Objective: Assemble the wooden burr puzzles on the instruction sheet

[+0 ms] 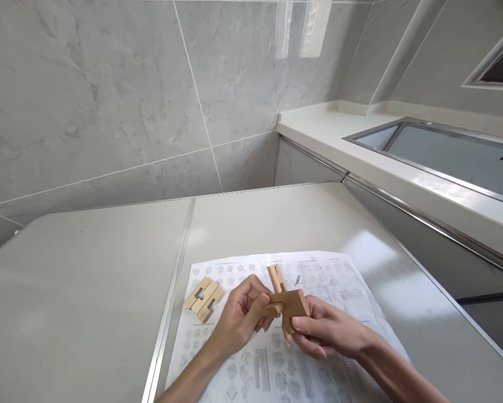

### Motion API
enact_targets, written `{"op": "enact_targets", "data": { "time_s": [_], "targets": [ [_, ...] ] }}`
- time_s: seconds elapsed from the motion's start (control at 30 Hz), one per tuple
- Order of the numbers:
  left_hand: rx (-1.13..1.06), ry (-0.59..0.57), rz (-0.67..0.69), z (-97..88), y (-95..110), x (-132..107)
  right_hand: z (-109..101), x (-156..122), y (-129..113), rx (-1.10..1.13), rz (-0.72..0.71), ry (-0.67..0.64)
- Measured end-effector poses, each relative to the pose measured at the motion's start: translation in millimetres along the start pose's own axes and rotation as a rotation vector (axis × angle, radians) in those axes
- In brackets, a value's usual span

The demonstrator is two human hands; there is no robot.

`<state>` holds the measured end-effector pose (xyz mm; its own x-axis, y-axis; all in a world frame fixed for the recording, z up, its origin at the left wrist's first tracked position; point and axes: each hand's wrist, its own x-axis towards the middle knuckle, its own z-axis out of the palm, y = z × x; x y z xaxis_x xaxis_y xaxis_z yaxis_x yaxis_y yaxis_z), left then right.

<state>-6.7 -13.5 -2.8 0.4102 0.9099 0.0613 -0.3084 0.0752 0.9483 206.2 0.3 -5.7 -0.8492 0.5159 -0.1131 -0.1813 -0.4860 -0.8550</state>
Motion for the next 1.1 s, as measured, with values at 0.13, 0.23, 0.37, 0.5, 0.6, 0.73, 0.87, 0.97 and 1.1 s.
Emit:
{"op": "enact_targets", "data": {
  "time_s": [0.13, 0.23, 0.37, 0.5, 0.6, 0.73, 0.87, 0.97, 1.1],
  "targets": [
    [0.019, 0.011, -0.014, 1.3, 4.1, -0.1, 1.2, 0.6, 0.0, -0.011, -0.004, -0.045],
    [0.015, 0.023, -0.019, 0.8, 6.2, 0.0, 3.1, 2.3, 2.4, -0.019, -0.005, -0.048],
    [-0.039, -0.013, -0.029, -1.2, 5.0, 1.2, 3.6, 2.1, 6.4, -0.021, -0.002, -0.04],
    [-0.081, -0.045, -0.028, -3.4, 2.2, 2.4, 3.7, 3.0, 13.7, 0.028, -0.013, -0.044],
    [-0.023, 0.026, -0.004, -2.9, 2.7, 2.3, 7.0, 7.5, 19.2, 0.112, -0.073, 0.063],
    [0.107, 0.157, 0.011, 2.4, 6.3, 1.6, 13.8, 11.6, 18.4, 0.231, -0.104, 0.272],
    [0.166, 0.182, 0.003, 6.9, 7.1, 1.3, 17.9, 10.3, 13.5, 0.278, -0.098, 0.313],
    [0.209, 0.214, 0.013, 7.3, 4.8, 0.7, 18.7, 9.6, 12.2, 0.28, -0.098, 0.303],
    [0.256, 0.249, 0.015, 6.6, 2.9, -0.2, 17.3, 9.8, 10.8, 0.287, -0.1, 0.279]
  ]
}}
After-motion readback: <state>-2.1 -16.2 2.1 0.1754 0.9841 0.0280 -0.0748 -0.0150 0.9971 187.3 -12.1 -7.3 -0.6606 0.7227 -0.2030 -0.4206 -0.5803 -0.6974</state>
